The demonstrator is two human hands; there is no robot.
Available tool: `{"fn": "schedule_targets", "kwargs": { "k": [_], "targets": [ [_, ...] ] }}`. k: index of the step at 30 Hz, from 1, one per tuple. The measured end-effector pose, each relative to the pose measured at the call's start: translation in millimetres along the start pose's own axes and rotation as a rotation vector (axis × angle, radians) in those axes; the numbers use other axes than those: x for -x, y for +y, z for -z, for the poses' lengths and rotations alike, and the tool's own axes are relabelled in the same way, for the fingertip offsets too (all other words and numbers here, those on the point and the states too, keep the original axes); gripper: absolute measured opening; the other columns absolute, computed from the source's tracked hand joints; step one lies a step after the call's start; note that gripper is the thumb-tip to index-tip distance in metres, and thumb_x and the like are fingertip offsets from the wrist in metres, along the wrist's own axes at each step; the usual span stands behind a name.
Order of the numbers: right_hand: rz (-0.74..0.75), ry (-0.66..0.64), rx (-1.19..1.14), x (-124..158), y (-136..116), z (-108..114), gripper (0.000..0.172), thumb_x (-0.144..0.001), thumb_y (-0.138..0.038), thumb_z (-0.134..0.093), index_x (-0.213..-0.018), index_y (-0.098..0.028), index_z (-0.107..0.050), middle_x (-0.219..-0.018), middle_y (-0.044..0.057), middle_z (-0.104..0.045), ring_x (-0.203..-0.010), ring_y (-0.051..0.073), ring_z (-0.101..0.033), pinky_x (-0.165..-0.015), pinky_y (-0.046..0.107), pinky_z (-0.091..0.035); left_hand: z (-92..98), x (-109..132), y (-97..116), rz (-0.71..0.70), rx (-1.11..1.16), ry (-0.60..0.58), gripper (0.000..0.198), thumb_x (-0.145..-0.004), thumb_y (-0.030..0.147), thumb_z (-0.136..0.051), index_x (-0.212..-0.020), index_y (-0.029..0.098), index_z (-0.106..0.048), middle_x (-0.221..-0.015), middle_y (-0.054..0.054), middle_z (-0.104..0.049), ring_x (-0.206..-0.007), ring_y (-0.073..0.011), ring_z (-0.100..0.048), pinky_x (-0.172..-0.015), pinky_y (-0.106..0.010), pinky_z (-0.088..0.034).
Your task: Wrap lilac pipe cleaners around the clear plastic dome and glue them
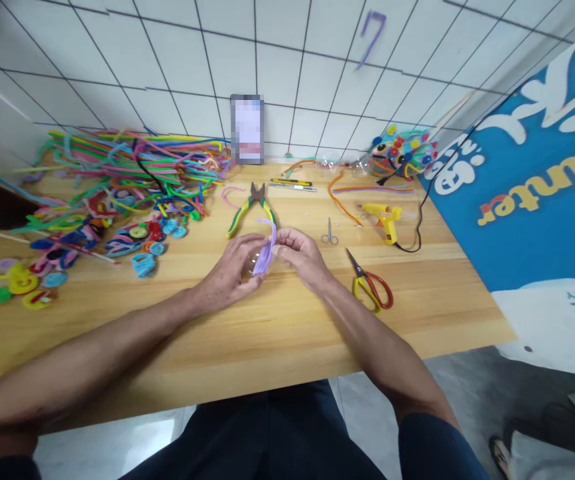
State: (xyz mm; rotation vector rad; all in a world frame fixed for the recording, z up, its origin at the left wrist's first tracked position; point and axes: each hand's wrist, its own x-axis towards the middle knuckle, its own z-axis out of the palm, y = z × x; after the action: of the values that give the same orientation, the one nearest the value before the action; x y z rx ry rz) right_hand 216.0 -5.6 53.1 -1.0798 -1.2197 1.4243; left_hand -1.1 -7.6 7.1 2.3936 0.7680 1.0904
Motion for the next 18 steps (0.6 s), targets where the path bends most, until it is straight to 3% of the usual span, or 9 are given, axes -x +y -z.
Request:
{"fn": "schedule_targets", "kwargs": {
  "k": [9,18],
  "targets": [
    [0.076,0.060,0.086,-1.7,7.5,0.7,0.020,-0.075,-0.037,-0.080,-0.083,-0.023,-0.067,-0.068,-0.006,-0.054,-0.061,0.011,-0.040,-0.060,0.028,-0.032,1.0,-1.3,0.0,-0.007,0.014,-0.007,0.070,-0.099,0.023,-0.068,-0.162,0.028,-0.038,-0.156,-0.017,-0.056,-0.148,-0.0359,-0.056,-0.123,-0.059,-0.053],
    [0.008,0.097,0.101,-3.0,13.6,-0.2,0.024,-0.074,-0.041,-0.078,-0.084,-0.022,-0.067,-0.064,-0.007,-0.055,-0.058,0.011,-0.045,-0.057,0.027,-0.035,-0.3,-2.0,0.7,-0.017,0.012,0.017,0.070,-0.097,0.021,-0.068,-0.161,0.028,-0.039,-0.154,-0.017,-0.058,-0.147,-0.0356,-0.058,-0.122,-0.060,-0.054]
  ]
}}
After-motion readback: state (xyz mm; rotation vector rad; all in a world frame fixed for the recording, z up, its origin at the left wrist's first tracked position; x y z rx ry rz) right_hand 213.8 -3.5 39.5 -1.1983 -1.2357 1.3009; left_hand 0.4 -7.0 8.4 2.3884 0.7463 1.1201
